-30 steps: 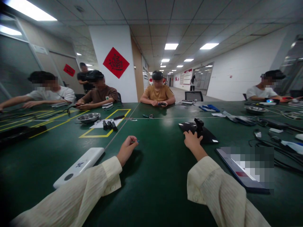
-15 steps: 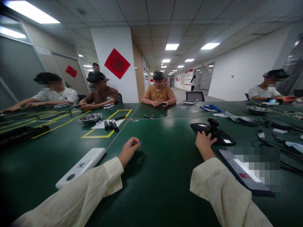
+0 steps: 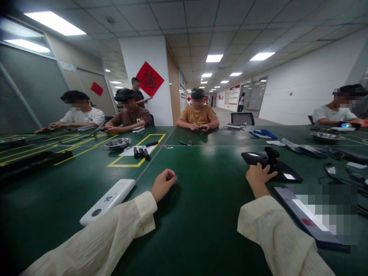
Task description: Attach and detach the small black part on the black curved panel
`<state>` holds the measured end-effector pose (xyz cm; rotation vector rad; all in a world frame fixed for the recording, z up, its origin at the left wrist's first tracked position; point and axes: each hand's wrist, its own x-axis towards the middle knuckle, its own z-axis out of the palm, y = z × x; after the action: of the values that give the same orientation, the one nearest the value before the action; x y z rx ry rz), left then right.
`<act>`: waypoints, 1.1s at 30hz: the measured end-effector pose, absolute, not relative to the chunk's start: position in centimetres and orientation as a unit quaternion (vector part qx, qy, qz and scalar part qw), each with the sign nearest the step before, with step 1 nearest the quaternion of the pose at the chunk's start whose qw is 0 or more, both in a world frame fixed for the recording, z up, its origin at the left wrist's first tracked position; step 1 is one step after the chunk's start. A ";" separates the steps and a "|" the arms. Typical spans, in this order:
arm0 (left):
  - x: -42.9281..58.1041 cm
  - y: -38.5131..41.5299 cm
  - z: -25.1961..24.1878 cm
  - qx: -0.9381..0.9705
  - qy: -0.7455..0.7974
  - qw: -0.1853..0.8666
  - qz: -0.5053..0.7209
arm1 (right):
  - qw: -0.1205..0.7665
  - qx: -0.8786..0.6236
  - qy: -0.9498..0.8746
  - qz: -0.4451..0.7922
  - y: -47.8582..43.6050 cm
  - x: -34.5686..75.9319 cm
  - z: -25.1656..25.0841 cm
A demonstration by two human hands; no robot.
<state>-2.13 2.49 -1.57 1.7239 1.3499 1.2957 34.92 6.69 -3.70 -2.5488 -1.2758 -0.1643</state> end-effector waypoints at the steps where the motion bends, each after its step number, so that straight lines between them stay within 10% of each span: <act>1: -2.2 2.6 -1.7 0.651 0.510 0.284 0.486 | 0.137 -0.886 -0.437 -0.070 6.8 35.0 -3.9; 33: -2.3 1.5 -0.5 0.719 0.587 0.129 0.349 | 0.179 -0.897 -0.402 -0.047 8.0 35.6 -3.8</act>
<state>-2.26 1.48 -0.54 2.0917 1.7060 1.0149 35.58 7.98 -3.84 -2.5353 -1.1377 -0.1327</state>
